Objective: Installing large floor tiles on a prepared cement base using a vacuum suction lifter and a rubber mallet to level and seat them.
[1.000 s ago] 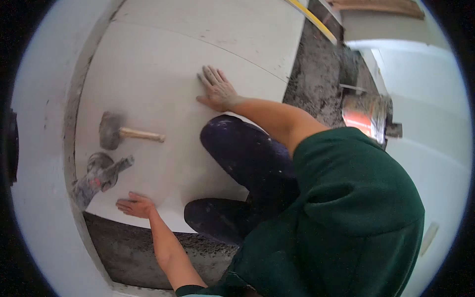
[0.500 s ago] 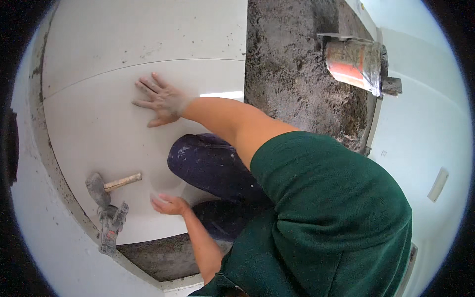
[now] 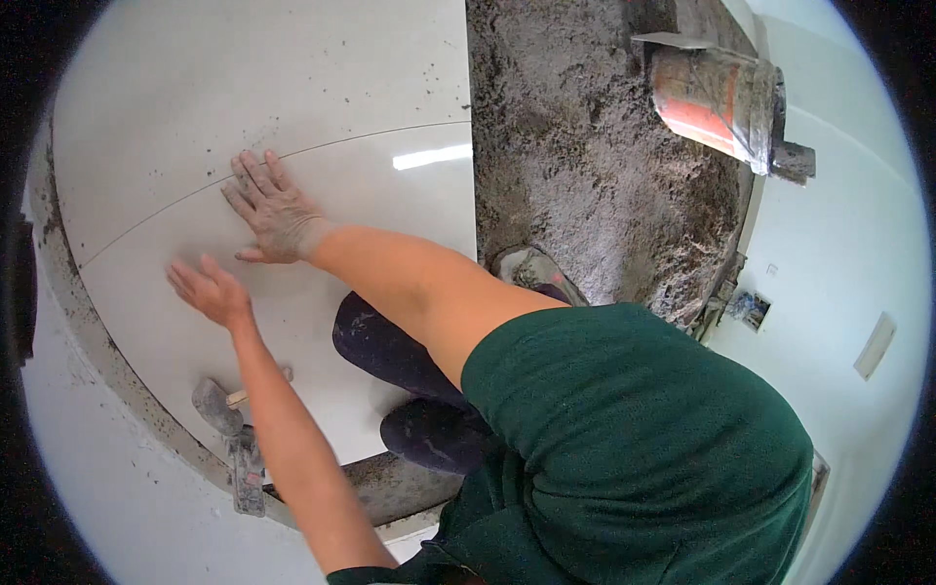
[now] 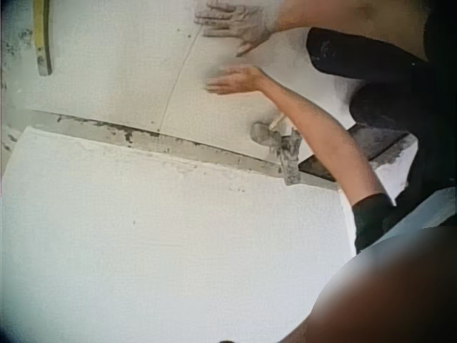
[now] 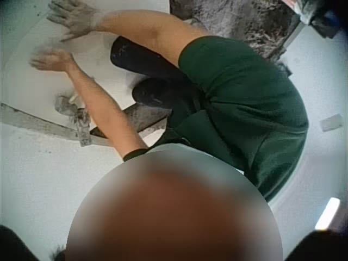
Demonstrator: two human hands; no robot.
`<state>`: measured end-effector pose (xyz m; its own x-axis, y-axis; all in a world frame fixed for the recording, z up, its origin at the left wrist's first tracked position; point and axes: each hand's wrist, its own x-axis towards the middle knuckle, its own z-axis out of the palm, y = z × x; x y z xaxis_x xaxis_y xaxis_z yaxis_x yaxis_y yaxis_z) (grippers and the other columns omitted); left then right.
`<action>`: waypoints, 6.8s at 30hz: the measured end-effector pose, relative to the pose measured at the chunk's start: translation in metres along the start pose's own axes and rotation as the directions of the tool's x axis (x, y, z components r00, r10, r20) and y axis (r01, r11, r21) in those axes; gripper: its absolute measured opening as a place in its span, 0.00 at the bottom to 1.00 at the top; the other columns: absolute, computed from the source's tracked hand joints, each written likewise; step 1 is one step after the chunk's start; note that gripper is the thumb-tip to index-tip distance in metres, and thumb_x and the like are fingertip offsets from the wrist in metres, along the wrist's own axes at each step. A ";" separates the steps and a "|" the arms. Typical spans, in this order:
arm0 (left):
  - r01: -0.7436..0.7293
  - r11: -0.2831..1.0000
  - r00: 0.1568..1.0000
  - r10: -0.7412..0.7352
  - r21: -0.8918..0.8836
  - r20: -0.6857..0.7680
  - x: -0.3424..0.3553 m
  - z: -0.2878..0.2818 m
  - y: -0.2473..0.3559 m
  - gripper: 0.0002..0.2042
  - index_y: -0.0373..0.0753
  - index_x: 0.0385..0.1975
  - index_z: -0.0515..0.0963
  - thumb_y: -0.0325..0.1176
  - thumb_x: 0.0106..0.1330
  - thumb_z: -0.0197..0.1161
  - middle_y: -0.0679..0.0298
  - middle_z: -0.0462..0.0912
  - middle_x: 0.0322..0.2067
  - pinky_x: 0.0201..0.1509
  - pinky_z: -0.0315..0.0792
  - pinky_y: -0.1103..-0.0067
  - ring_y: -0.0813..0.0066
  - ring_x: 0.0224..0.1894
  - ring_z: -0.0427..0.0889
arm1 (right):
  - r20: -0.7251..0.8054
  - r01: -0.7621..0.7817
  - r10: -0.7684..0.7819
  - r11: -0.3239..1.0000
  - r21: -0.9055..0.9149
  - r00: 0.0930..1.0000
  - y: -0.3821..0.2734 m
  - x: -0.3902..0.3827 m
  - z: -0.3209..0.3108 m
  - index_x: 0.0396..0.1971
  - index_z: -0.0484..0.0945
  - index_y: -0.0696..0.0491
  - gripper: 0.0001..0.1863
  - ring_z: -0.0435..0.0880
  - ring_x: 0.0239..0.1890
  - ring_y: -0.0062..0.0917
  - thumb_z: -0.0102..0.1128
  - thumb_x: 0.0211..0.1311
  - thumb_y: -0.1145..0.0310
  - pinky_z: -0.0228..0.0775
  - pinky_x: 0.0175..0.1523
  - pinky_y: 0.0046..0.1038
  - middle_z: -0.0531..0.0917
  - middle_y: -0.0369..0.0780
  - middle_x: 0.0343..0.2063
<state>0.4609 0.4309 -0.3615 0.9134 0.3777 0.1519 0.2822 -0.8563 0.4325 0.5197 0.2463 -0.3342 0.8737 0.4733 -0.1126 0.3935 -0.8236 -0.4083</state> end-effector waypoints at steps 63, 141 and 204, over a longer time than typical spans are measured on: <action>0.117 0.988 0.951 -0.142 0.105 0.274 0.033 0.040 0.110 0.47 0.25 0.74 0.50 0.62 0.70 0.51 0.42 0.46 0.77 0.83 0.34 0.55 0.48 0.80 0.42 | 0.161 0.071 -0.042 0.981 -0.180 0.986 0.083 -0.072 -0.024 0.71 0.49 0.75 0.54 0.35 0.80 0.55 0.57 0.63 0.44 0.20 0.79 0.58 0.46 0.64 0.75; -0.128 0.972 0.987 0.105 0.195 0.122 -0.095 0.103 0.245 0.45 0.30 0.74 0.56 0.66 0.71 0.50 0.47 0.52 0.77 0.82 0.39 0.58 0.53 0.80 0.47 | 0.372 -0.120 -0.344 0.575 0.810 0.862 -0.038 -0.074 -0.023 0.33 0.82 0.61 0.21 0.86 0.34 0.43 0.55 0.70 0.56 0.76 0.40 0.44 0.85 0.50 0.29; -0.210 0.966 0.978 0.206 0.153 0.044 -0.066 0.118 0.272 0.59 0.21 0.70 0.55 0.76 0.57 0.58 0.32 0.54 0.72 0.80 0.41 0.53 0.37 0.77 0.47 | 0.124 -0.138 0.084 0.826 0.546 0.989 0.219 -0.006 -0.134 0.44 0.80 0.60 0.27 0.72 0.21 0.19 0.48 0.76 0.47 0.63 0.22 0.27 0.78 0.37 0.25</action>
<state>0.5118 0.1313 -0.3588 0.9638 0.1773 0.1990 0.1252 -0.9603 0.2494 0.6388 0.0209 -0.3016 0.8616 0.4374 -0.2576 0.0480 -0.5754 -0.8164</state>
